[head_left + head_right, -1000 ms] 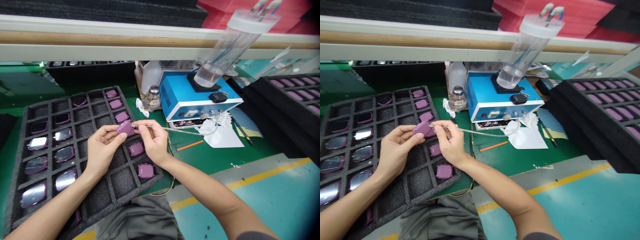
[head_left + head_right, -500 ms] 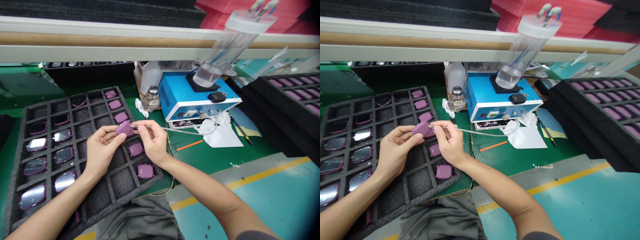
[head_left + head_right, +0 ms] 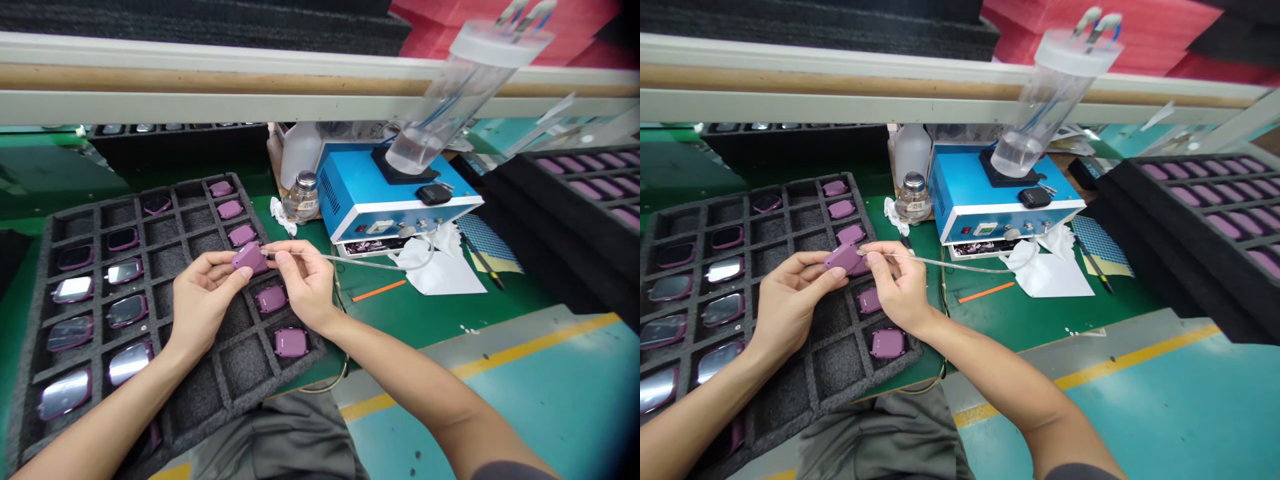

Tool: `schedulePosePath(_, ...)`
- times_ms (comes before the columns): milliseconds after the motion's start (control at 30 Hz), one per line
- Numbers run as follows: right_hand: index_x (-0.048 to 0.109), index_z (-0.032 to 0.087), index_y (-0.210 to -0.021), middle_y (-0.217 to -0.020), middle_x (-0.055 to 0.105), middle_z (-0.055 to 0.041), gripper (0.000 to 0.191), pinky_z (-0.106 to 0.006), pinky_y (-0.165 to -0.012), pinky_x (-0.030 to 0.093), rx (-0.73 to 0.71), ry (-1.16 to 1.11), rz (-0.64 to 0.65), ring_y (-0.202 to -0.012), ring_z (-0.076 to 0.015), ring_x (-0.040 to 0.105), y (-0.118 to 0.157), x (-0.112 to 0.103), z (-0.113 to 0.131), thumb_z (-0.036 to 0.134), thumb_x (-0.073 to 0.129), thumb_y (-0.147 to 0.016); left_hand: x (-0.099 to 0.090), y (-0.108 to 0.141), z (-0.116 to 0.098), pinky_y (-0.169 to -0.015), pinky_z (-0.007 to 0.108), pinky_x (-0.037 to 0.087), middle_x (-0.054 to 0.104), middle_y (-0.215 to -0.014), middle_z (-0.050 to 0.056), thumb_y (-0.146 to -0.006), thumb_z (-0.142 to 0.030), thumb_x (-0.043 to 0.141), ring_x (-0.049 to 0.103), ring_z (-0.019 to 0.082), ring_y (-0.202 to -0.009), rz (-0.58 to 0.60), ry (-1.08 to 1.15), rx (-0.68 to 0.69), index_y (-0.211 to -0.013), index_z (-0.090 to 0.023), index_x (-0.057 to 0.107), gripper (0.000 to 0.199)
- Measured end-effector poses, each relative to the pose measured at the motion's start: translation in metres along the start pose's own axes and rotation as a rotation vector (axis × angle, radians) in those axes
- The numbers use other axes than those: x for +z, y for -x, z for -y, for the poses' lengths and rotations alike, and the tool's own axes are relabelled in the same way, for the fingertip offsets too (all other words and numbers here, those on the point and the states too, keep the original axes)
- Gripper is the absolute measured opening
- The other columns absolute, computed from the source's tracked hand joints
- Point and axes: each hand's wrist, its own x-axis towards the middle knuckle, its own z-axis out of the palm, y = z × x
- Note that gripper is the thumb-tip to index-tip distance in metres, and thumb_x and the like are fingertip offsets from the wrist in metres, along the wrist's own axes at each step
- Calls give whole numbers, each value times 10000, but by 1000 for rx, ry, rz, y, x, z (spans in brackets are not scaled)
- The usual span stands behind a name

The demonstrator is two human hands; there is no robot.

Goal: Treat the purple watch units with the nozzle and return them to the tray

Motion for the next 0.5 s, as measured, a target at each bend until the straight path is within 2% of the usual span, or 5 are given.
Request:
schedulePosePath(267,697,223,-1017,-1019,764,-50,192,-332,-858,643,-27,28,-16,-927,-171,744,2,-1,2,393,622,-969,2,-3,3,-785,261,585,774,-922,48,-686,-294,886,727,166,-823,-11,-58,24,-949,-167,715,338)
schedulePosePath(400,696,222,-983,-987,761,-45,207,-332,-841,643,-78,86,-111,-933,-178,743,6,-4,7,417,628,-962,-2,2,-17,-713,267,560,728,-803,17,-754,-289,813,701,171,-749,49,-221,77,-1068,-184,702,349)
schedulePosePath(500,682,227,-970,-986,745,-37,235,-326,-795,650,-85,113,-132,-921,-177,743,6,-6,6,453,619,-959,-12,26,-35,-689,275,524,715,-801,15,-834,-260,726,678,175,-736,150,-458,145,-1126,-198,712,298)
